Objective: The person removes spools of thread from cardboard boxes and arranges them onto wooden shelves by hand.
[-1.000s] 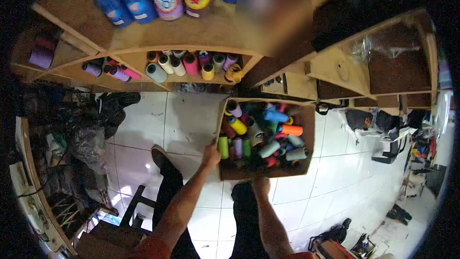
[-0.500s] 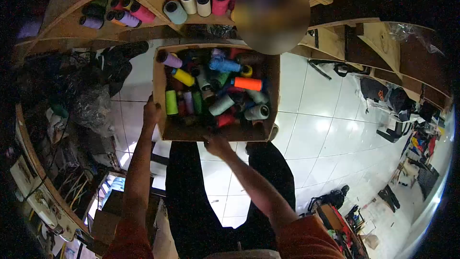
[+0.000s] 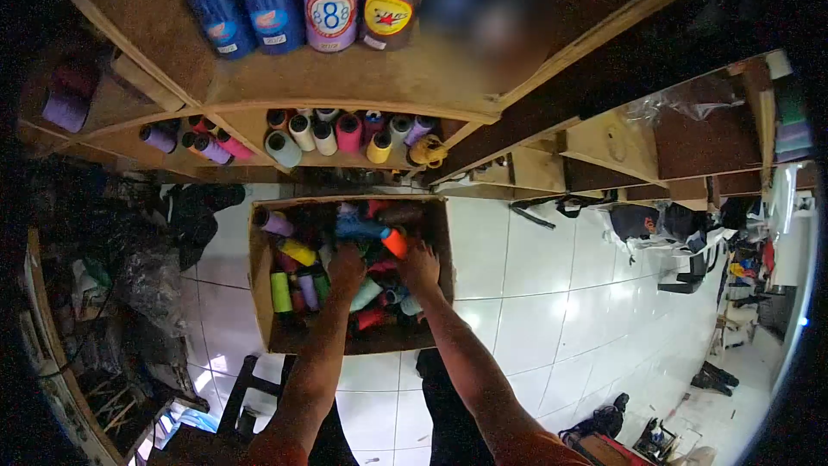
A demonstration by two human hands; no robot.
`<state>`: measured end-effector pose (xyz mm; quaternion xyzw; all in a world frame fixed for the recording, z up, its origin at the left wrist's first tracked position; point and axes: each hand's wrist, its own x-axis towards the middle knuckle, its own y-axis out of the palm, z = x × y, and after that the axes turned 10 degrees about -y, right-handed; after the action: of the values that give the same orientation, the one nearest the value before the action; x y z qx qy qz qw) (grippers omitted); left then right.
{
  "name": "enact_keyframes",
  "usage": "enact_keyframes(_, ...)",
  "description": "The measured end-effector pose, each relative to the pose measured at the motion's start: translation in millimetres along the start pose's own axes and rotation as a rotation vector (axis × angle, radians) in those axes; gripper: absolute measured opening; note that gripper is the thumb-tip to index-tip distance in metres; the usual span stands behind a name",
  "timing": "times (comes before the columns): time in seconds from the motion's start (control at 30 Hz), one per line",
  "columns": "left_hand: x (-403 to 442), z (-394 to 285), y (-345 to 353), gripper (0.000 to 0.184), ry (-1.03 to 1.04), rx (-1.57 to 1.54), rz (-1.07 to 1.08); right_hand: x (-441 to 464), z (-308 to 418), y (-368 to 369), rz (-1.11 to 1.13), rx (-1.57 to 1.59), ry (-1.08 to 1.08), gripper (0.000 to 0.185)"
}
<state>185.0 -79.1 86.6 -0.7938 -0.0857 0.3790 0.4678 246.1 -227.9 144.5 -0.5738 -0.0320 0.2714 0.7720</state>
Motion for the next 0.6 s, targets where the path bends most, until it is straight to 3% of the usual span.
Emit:
enact_keyframes(0.1,-7.4,-4.7,-12.1,0.054,-0.036,-0.033,-0.01,-13.9,22.4,-74.8,-0.257,0.491,0.003,0.044)
enact_keyframes(0.13,-12.2,-2.9,-15.8,0.052,-0.027,-0.094,0.017,-14.2,33.6,-100.2,-0.406,0.882,-0.106,0.041)
enact_keyframes(0.17,-21.1,6.4,-15.6,0.049,-0.02,-0.147,0.047,-15.3,71.0,-157.6,-0.518,1.073,-0.127,0.038)
enact_keyframes(0.23,-34.5,43.1,8.2,0.054,0.079,-0.397,0.099,-3.5,95.4,-230.0,-0.628,0.842,-0.193,0.037)
enact_keyframes(0.3,-82.5,53.7,-11.2,0.056,0.07,-0.503,0.059,19.0,109.1,-271.2,-0.8,0.806,-0.309,0.036)
enact_keyframes(0.33,-103.1,53.7,-30.2,0.057,0.064,-0.557,0.039,27.3,119.6,-291.7,-0.839,0.645,-0.279,0.036)
enact_keyframes(0.43,-146.8,45.9,-100.8,0.054,-0.28,-0.982,0.662,73.4,126.6,-310.5,-0.951,0.433,-0.285,0.042)
enact_keyframes(0.53,-171.0,45.4,-126.4,0.046,-0.214,-1.396,0.657,112.2,123.7,-304.4,-1.01,0.42,-0.286,0.048)
enact_keyframes(0.6,-169.9,43.5,-140.3,0.047,-0.138,-1.471,0.663,122.3,125.5,-303.7,-1.026,0.35,-0.313,0.048)
